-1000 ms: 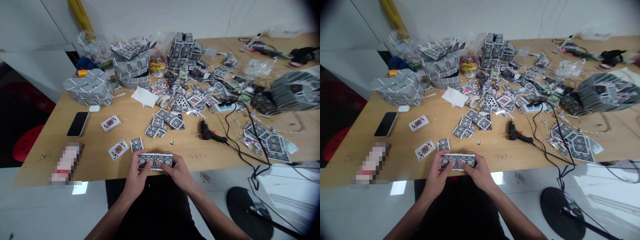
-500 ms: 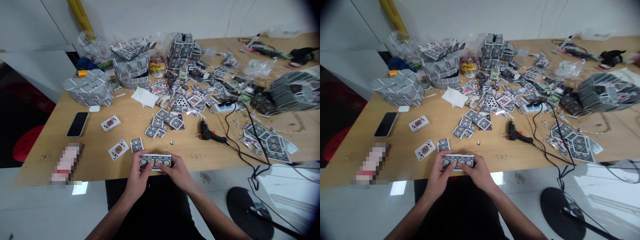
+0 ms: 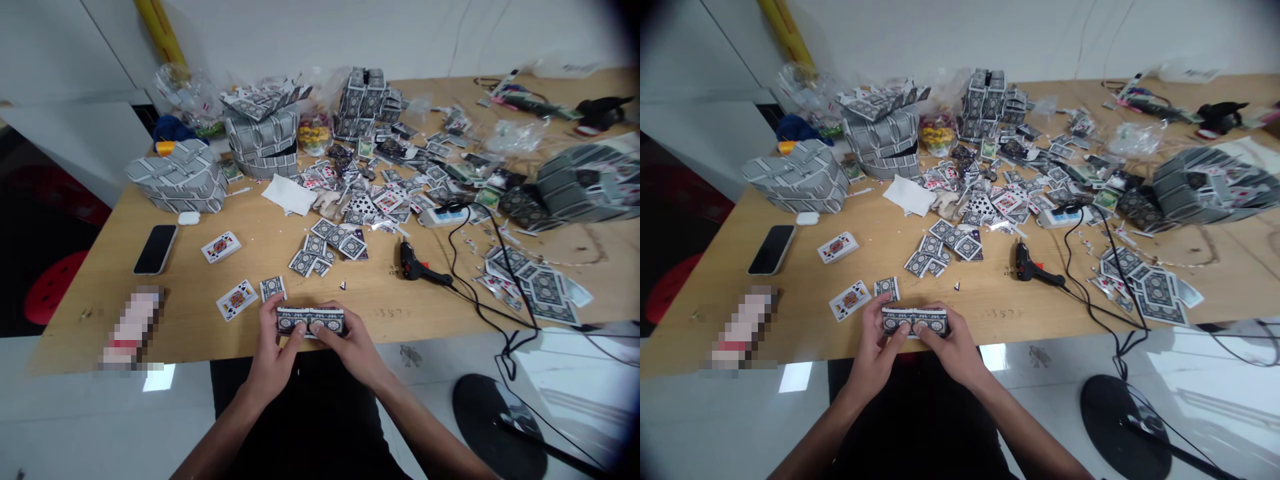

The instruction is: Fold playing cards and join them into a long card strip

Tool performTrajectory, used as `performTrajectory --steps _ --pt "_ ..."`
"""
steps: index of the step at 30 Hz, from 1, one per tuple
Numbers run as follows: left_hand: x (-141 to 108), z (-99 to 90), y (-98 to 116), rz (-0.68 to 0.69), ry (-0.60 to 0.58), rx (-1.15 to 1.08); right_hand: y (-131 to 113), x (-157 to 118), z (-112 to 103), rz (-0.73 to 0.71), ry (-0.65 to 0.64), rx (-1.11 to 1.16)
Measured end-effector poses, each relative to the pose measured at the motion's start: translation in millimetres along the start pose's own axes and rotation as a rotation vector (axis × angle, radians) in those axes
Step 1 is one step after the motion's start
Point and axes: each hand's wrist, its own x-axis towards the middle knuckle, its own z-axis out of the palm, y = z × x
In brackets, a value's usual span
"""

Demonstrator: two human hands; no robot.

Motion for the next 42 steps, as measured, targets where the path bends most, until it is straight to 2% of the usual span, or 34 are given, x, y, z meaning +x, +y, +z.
performTrajectory --steps 3,6,8,12,16,21,26,33,35,38,40,42 --pt "4 -8.0 -1 0.072 -0.01 0.039 0 1 -4 -0.069 -0.005 0.029" --pt "7 -19.5 -2 0.251 -0.046 0.182 2 4 -8 -0.211 -0.06 0.002" --pt "9 -25.7 -2 0.369 -0.042 0.268 6 5 -10 -0.28 -0.033 -0.017" --pt "11 -30.1 -1 0.467 -0.007 0.37 14 6 -13 -0.269 0.018 0.044" --pt "10 -28.4 0 0.441 -0.007 0.388 16 5 -17 -0.344 -0.028 -0.105" --pt "4 -20.4 -1 0.412 -0.075 0.368 13 1 -14 -0.398 -0.134 -0.316" --pt "-2 -11.8 -6 0.38 -0.083 0.336 14 -2 -4 -0.414 -0.176 -0.306" --pt "-4 -13.2 -6 0.214 -0.14 0.323 9 -1 -6 -0.394 -0.163 -0.31" --pt "-3 -15.7 -5 0.202 -0.171 0.348 7 0 -10 -0.352 -0.136 -0.304" --pt "5 -24.5 -6 0.204 -0.157 0.442 7 2 -17 -0.202 -0.087 -0.305" --pt "15 -34.5 -5 0.23 -0.103 0.548 8 5 -23 -0.1 -0.042 -0.304" --pt "28 -46.7 -5 0.294 -0.001 0.679 11 8 -29 -0.038 -0.005 -0.322"
